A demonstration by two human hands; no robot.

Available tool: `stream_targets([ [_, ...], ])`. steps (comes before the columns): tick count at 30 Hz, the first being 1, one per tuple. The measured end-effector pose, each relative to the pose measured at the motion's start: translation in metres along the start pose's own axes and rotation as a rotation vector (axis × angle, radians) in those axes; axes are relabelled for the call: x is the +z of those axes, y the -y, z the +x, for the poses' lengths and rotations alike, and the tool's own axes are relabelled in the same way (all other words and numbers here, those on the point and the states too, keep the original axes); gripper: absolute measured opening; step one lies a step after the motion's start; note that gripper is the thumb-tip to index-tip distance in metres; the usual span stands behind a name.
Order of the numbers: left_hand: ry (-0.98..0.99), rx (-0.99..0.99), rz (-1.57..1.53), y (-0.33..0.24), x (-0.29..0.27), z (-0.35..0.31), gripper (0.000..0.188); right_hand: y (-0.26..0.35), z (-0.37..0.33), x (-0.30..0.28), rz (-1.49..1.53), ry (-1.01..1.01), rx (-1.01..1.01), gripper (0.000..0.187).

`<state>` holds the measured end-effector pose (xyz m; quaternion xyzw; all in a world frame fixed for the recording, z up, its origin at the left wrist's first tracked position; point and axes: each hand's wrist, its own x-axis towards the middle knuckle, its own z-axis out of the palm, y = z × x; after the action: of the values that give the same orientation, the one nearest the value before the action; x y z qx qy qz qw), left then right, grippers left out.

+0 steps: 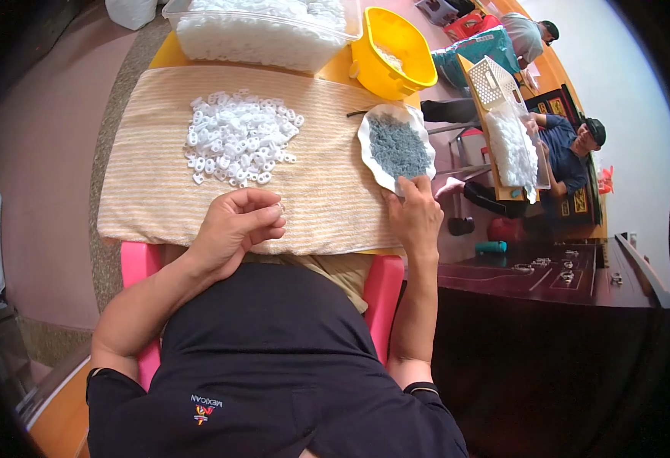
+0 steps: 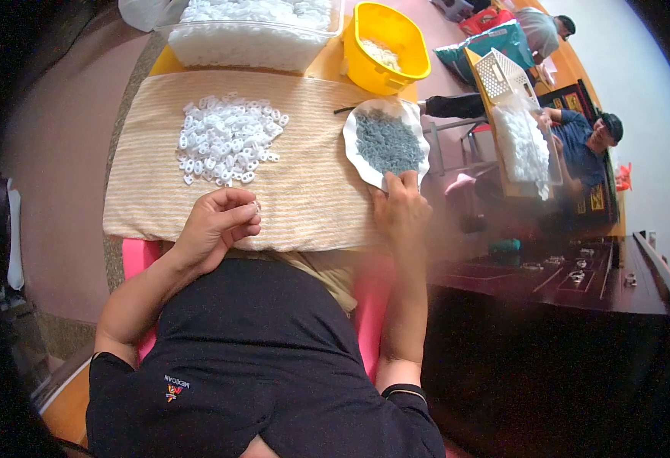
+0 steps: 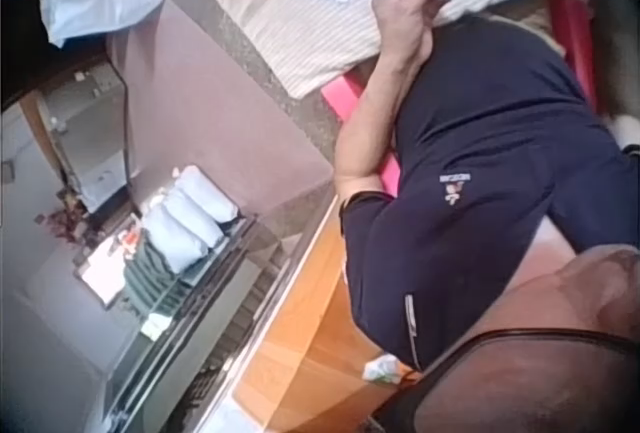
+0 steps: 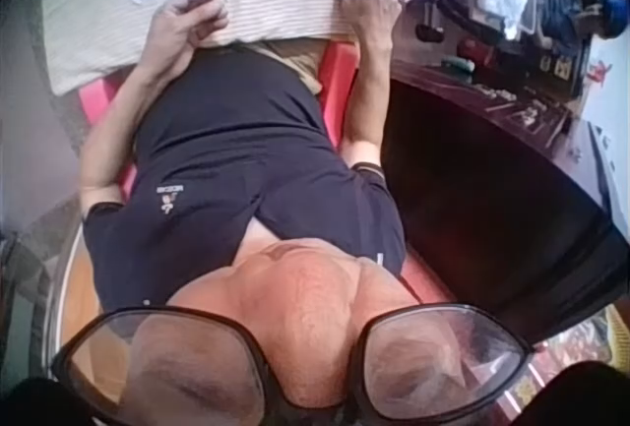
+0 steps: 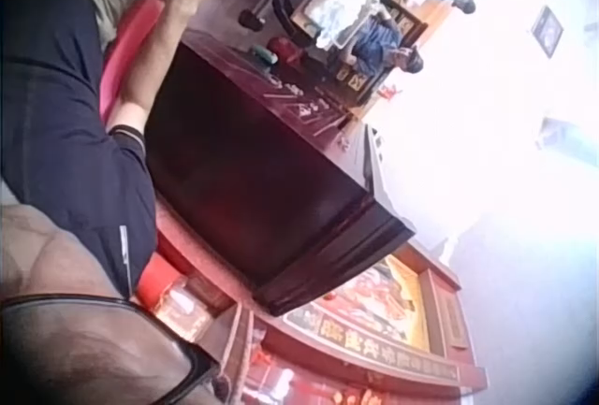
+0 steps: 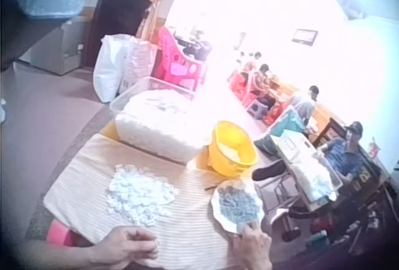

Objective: Assembling small plastic parts by hand on a workbench.

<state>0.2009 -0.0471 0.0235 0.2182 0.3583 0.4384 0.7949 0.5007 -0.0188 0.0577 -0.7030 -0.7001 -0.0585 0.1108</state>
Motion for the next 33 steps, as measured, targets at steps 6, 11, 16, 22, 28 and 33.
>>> stream_targets([
  [6, 0.019, 0.003, -0.008, 0.002, -0.001, 0.000, 0.014, -0.011, -0.003, 0.004, 0.044, -0.027, -0.009, 0.032],
  [11, 0.025, 0.002, 0.003, 0.001, 0.000, -0.001, 0.014, -0.017, -0.005, 0.004, 0.026, -0.003, -0.036, 0.029],
  [16, 0.021, 0.002, 0.012, 0.001, 0.000, -0.001, 0.014, -0.017, -0.007, 0.006, 0.098, -0.027, -0.070, 0.028],
  [22, 0.029, 0.008, 0.013, 0.001, 0.000, -0.001, 0.013, -0.014, -0.004, 0.006, 0.091, -0.022, -0.089, 0.027],
  [28, 0.026, 0.007, 0.023, 0.000, 0.000, 0.000, 0.013, -0.023, -0.006, 0.018, 0.144, -0.097, -0.148, 0.024],
  [33, 0.031, 0.007, 0.021, -0.001, 0.002, -0.001, 0.013, -0.022, -0.013, 0.024, 0.225, -0.182, -0.146, 0.020],
])
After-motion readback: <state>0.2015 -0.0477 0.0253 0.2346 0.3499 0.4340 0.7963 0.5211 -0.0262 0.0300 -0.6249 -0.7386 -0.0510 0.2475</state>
